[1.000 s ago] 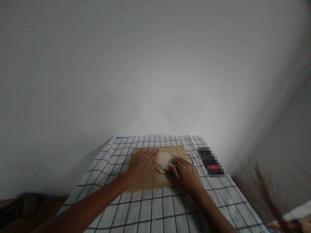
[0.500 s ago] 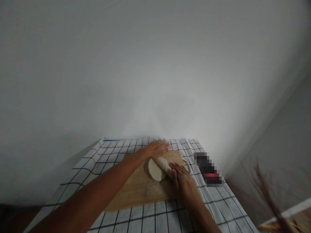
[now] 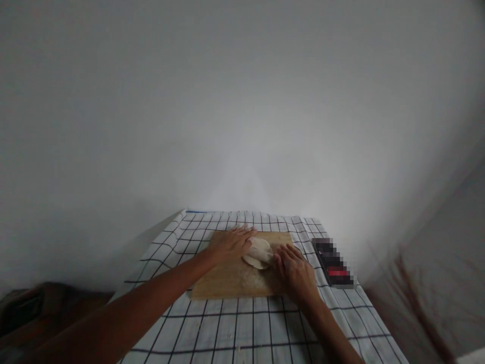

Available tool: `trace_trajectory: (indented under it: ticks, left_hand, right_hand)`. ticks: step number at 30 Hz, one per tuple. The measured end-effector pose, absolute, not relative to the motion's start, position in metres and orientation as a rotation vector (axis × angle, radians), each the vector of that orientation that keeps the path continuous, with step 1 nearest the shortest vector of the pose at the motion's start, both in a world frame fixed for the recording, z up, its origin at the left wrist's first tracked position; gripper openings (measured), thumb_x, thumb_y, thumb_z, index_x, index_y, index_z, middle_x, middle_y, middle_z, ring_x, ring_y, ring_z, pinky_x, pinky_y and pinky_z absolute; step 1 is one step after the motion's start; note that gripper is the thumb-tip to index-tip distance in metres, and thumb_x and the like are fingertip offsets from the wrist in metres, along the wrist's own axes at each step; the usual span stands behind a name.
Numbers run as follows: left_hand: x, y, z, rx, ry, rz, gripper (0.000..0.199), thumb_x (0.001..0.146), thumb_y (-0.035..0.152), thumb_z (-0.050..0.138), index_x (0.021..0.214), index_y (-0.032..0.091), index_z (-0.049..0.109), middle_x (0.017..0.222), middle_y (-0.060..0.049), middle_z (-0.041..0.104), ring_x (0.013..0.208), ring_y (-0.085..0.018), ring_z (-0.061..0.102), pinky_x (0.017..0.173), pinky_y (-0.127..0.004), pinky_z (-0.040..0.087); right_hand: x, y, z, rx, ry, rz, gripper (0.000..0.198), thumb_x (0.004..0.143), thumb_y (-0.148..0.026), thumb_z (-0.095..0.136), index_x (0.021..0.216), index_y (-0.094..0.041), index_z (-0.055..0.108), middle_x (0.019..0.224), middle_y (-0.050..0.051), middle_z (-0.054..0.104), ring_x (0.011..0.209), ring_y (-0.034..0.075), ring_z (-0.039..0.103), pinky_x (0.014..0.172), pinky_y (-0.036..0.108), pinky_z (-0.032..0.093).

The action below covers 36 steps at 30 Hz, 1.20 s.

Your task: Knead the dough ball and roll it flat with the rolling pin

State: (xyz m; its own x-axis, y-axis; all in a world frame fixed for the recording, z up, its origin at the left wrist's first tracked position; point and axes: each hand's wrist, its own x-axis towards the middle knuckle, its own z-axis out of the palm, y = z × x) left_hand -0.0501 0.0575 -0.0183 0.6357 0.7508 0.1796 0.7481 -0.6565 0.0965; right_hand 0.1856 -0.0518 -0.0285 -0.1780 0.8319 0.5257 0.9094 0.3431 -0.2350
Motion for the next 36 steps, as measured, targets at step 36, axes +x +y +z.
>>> trace_trajectory:
  ticks: [36]
  left_hand:
    - [0.008, 0.127, -0.011, 2.808, 0.993, 0.128, 0.049, 0.105, 0.045, 0.022, 0.146, 0.036, 0.048, 0.153, 0.003, 0.046, 0.147, -0.024, 0.034, 0.119, -0.044, 0.028]
  right_hand:
    - [0.178, -0.076, -0.037, -1.550, -1.945, 0.134, 0.044, 0.106, -0.030, 0.029, 0.135, -0.020, 0.061, 0.138, 0.007, 0.062, 0.135, 0.023, 0.051, 0.117, 0.046, 0.037]
